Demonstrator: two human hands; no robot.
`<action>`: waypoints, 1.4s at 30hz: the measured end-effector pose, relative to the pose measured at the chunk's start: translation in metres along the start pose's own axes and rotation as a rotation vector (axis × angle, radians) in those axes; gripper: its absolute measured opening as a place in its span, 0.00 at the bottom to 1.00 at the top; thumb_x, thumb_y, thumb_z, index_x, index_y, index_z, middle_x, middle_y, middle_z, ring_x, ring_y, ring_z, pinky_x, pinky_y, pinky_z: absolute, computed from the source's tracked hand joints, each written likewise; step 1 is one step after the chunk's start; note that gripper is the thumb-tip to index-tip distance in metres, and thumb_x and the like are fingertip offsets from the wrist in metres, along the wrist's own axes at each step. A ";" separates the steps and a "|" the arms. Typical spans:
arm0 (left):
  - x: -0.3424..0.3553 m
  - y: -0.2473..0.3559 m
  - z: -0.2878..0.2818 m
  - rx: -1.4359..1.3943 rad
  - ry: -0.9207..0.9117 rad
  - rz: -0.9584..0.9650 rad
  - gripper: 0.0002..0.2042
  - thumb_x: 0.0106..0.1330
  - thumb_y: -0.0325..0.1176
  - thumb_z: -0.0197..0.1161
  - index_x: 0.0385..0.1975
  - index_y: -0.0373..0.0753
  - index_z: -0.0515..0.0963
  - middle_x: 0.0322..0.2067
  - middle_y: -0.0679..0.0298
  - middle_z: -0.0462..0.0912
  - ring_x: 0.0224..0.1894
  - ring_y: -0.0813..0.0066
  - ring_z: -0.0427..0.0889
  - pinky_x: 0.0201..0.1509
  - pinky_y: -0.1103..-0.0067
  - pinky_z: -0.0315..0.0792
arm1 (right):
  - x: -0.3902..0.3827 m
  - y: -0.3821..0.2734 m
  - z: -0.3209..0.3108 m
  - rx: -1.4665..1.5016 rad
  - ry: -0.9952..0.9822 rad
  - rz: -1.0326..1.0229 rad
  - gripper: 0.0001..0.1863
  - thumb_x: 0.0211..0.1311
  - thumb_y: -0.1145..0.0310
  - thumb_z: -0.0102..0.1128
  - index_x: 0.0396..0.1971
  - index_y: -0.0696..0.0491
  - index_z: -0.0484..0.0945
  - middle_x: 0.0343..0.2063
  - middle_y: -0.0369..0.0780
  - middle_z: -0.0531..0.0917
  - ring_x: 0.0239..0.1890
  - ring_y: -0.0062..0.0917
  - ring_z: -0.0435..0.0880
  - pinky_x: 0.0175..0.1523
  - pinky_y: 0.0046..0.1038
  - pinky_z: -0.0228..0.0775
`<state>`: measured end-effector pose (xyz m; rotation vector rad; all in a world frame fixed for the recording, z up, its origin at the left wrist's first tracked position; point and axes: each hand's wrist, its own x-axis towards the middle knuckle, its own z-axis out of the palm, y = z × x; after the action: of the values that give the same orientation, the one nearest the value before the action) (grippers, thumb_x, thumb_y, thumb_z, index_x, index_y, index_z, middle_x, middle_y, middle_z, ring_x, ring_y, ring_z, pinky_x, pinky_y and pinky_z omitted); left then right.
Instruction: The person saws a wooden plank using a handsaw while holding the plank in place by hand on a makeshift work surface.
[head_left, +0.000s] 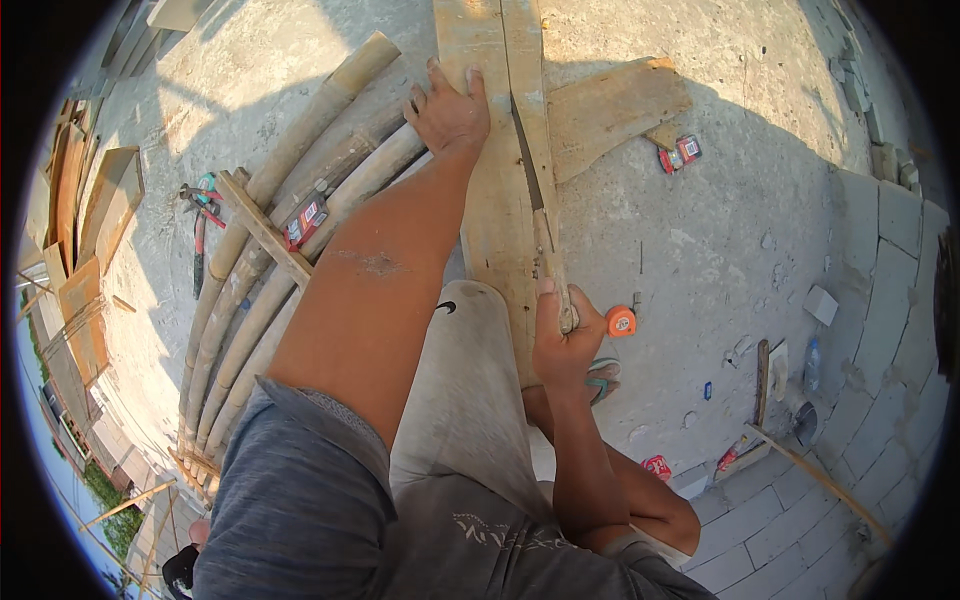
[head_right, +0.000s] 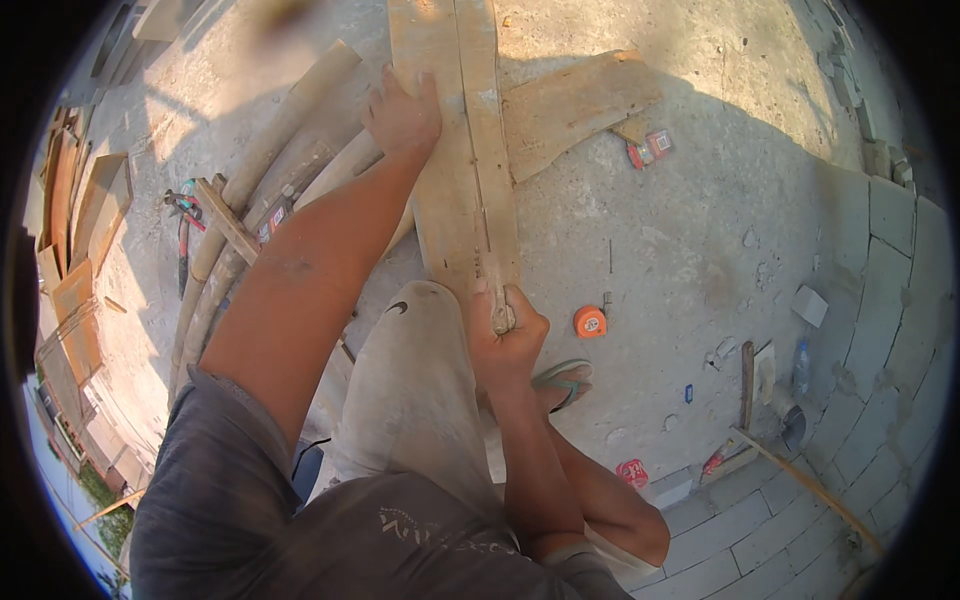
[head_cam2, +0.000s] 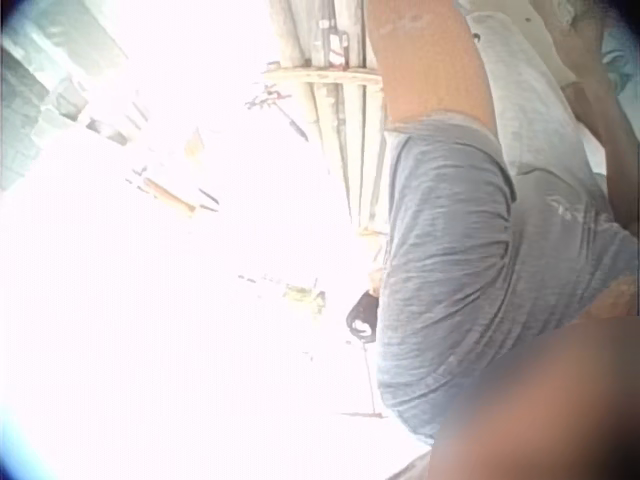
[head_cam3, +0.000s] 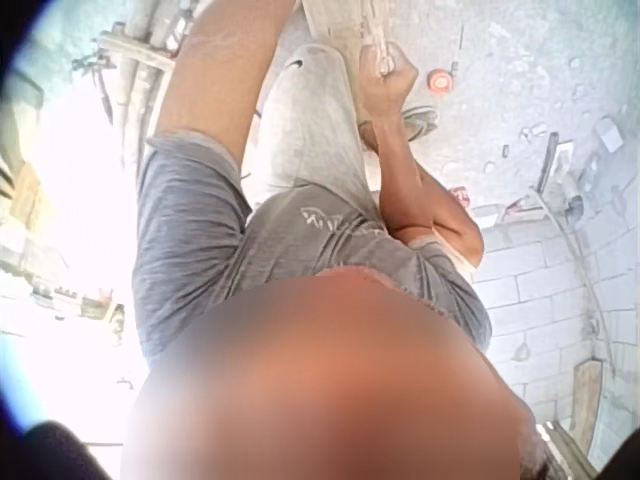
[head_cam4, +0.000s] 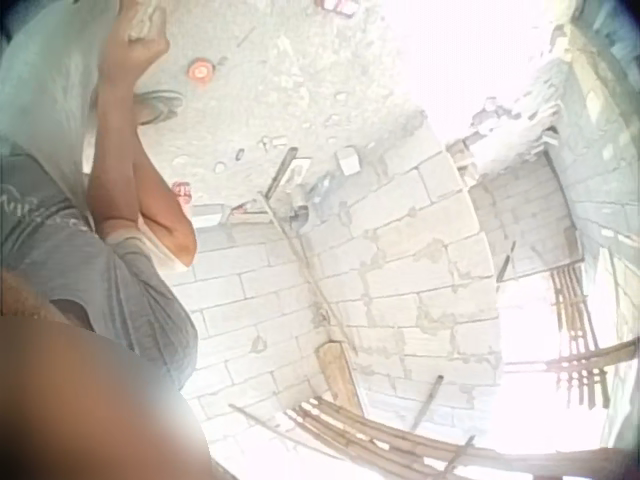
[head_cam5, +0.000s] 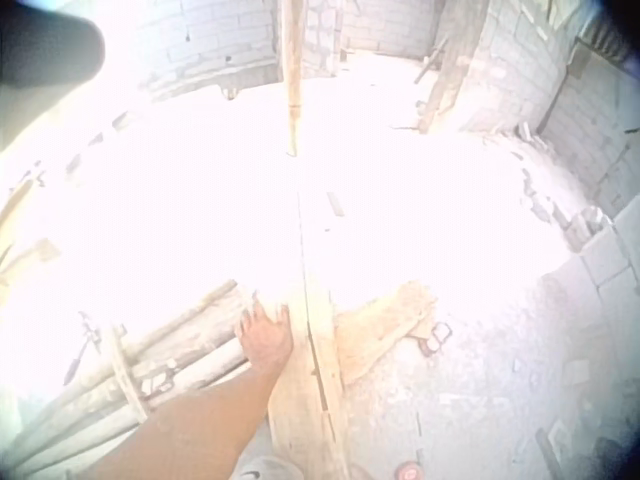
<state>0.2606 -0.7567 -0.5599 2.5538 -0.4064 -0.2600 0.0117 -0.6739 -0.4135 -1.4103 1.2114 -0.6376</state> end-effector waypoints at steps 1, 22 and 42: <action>0.003 0.000 0.001 0.025 0.053 0.018 0.39 0.74 0.63 0.46 0.74 0.38 0.59 0.67 0.45 0.72 0.75 0.50 0.62 0.79 0.58 0.45 | -0.001 0.003 0.003 0.010 0.025 -0.051 0.14 0.69 0.70 0.64 0.24 0.62 0.79 0.15 0.35 0.75 0.23 0.12 0.69 0.26 0.25 0.61; 0.008 -0.008 -0.004 0.125 0.007 -0.019 0.36 0.73 0.66 0.45 0.55 0.32 0.70 0.41 0.45 0.86 0.54 0.53 0.83 0.79 0.60 0.44 | 0.011 0.026 0.003 0.050 -0.027 -0.011 0.17 0.69 0.69 0.63 0.20 0.61 0.74 0.15 0.30 0.71 0.21 0.11 0.62 0.24 0.25 0.55; -0.007 -0.001 0.013 0.085 -0.009 -0.012 0.35 0.73 0.65 0.46 0.53 0.31 0.72 0.40 0.45 0.86 0.52 0.53 0.83 0.80 0.58 0.44 | 0.106 0.036 0.060 -0.036 -0.006 -0.009 0.17 0.69 0.68 0.64 0.21 0.61 0.74 0.15 0.31 0.71 0.21 0.12 0.63 0.23 0.26 0.57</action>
<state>0.2510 -0.7598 -0.5704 2.6403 -0.4135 -0.2637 0.0885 -0.7422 -0.4877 -1.4474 1.2176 -0.6208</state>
